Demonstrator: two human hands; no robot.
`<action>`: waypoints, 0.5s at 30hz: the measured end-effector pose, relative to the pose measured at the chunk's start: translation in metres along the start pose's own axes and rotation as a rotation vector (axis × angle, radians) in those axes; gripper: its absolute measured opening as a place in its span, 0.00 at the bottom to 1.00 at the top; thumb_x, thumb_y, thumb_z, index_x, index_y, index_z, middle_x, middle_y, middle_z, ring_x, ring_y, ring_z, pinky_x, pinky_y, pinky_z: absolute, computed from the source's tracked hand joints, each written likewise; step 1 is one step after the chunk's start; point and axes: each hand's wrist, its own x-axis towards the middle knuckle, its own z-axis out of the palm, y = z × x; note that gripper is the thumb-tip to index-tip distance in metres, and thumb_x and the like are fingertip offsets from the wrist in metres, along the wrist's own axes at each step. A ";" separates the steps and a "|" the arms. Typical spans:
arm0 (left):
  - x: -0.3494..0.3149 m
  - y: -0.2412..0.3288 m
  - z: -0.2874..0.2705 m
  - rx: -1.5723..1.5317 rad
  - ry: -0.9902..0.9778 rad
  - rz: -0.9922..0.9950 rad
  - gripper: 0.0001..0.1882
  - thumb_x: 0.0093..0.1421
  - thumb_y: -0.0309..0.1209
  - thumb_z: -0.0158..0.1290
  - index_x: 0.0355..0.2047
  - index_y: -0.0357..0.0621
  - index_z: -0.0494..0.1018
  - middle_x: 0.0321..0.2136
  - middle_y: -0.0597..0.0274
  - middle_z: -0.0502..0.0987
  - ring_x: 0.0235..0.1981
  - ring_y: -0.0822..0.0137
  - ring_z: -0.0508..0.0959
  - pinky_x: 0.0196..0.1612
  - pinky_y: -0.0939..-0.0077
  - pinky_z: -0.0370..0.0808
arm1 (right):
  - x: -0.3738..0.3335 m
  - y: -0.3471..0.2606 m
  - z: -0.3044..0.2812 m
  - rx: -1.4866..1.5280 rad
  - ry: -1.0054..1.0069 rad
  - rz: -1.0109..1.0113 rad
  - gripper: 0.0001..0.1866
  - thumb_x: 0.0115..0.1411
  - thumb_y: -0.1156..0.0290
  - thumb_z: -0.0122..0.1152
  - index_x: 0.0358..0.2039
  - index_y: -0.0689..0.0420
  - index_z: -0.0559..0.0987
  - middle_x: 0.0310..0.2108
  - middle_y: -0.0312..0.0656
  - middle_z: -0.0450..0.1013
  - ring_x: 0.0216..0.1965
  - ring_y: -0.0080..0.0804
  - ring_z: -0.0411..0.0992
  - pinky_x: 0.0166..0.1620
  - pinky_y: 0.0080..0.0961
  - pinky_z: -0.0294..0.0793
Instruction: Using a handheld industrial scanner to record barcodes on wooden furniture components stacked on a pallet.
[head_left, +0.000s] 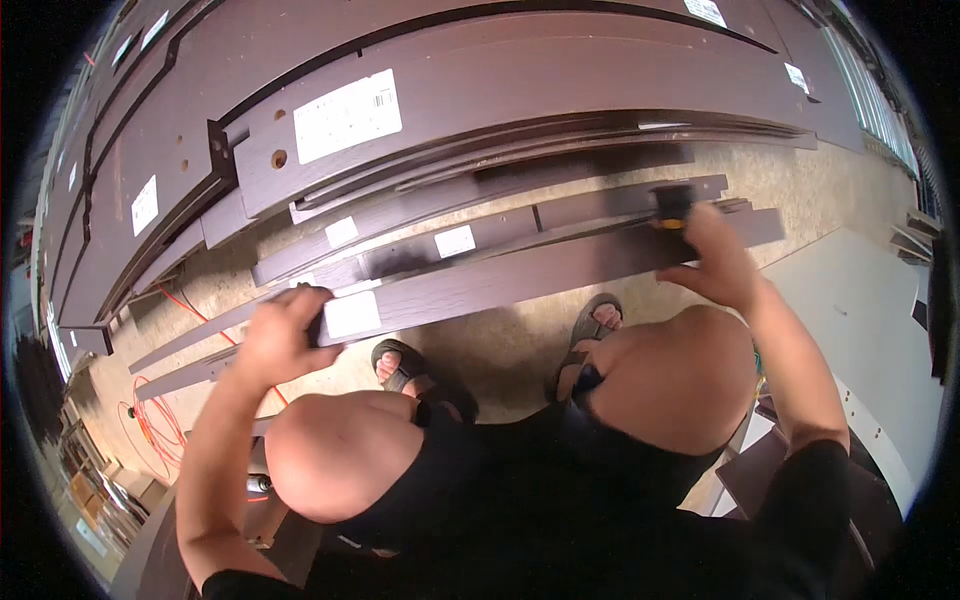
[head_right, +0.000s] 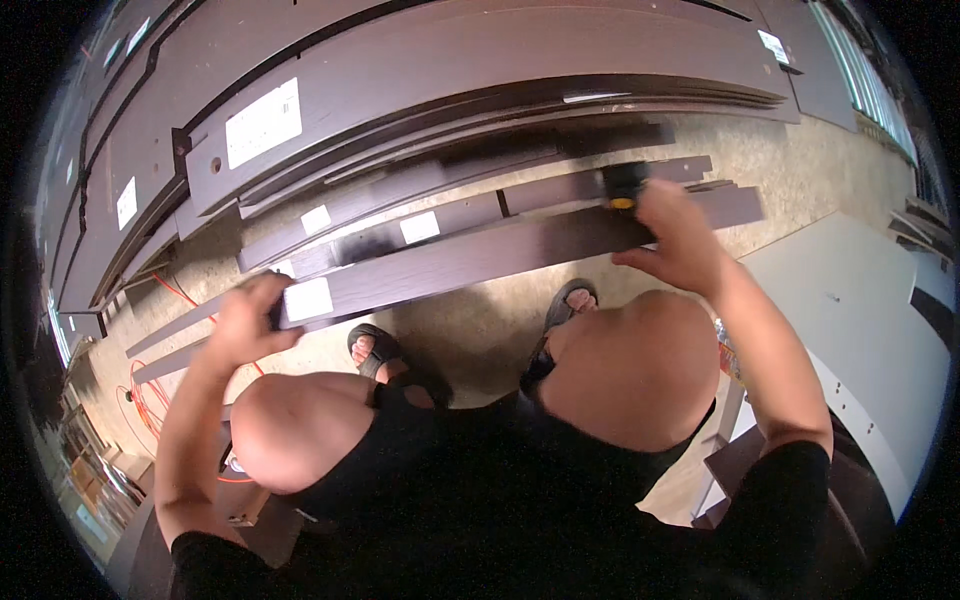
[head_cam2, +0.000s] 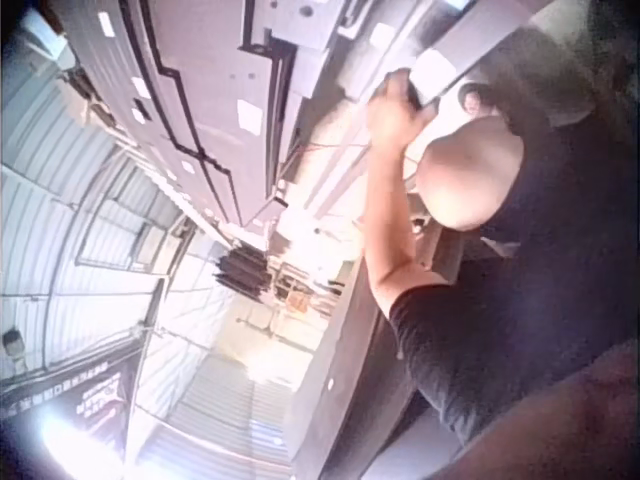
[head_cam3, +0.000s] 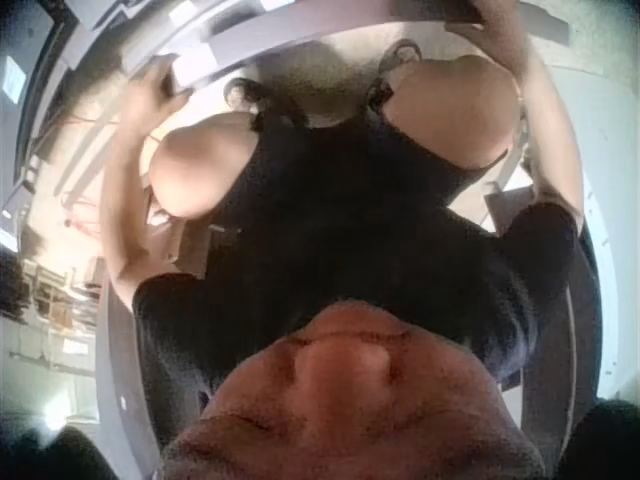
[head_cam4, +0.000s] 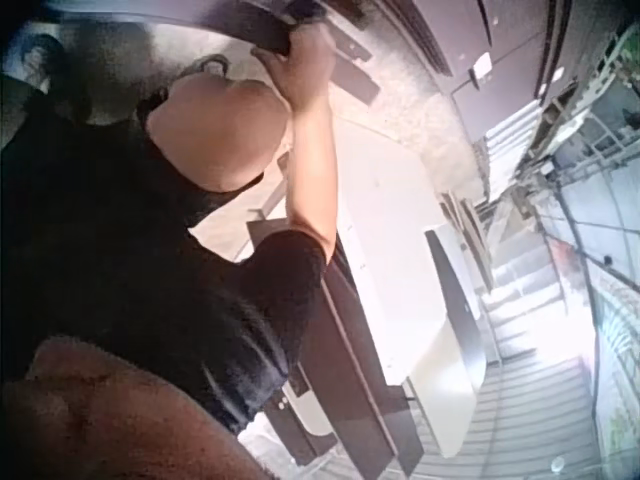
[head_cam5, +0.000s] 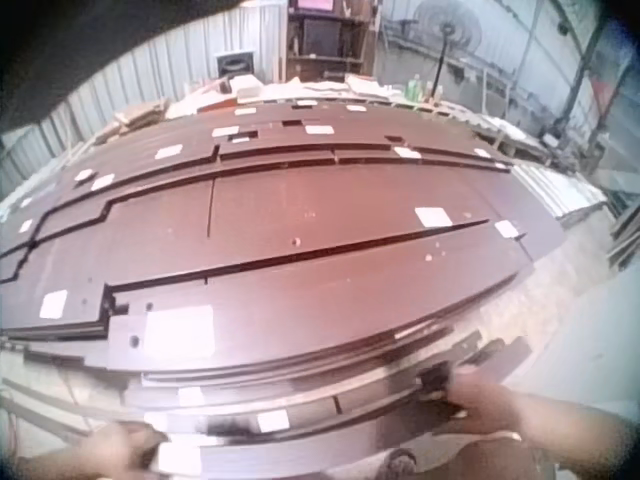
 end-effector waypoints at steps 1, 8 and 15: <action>0.006 -0.012 0.030 0.004 -0.025 -0.026 0.31 0.42 0.38 0.70 0.46 0.39 0.74 0.34 0.48 0.79 0.36 0.45 0.80 0.38 0.56 0.78 | -0.004 0.021 0.026 -0.078 -0.050 -0.016 0.27 0.39 0.64 0.80 0.40 0.57 0.77 0.41 0.49 0.72 0.46 0.56 0.70 0.48 0.46 0.70; 0.001 -0.055 0.162 0.081 0.084 0.095 0.43 0.42 0.40 0.72 0.57 0.33 0.69 0.51 0.40 0.77 0.52 0.42 0.78 0.55 0.55 0.76 | -0.025 0.062 0.143 -0.168 0.001 -0.128 0.23 0.43 0.59 0.77 0.36 0.54 0.76 0.42 0.48 0.74 0.53 0.52 0.71 0.55 0.49 0.73; 0.017 -0.044 0.173 0.101 0.132 0.110 0.42 0.42 0.38 0.73 0.56 0.39 0.70 0.47 0.47 0.80 0.47 0.47 0.81 0.49 0.58 0.79 | -0.037 0.065 0.157 -0.200 0.078 -0.082 0.20 0.48 0.58 0.71 0.38 0.53 0.77 0.43 0.43 0.75 0.57 0.49 0.69 0.60 0.48 0.69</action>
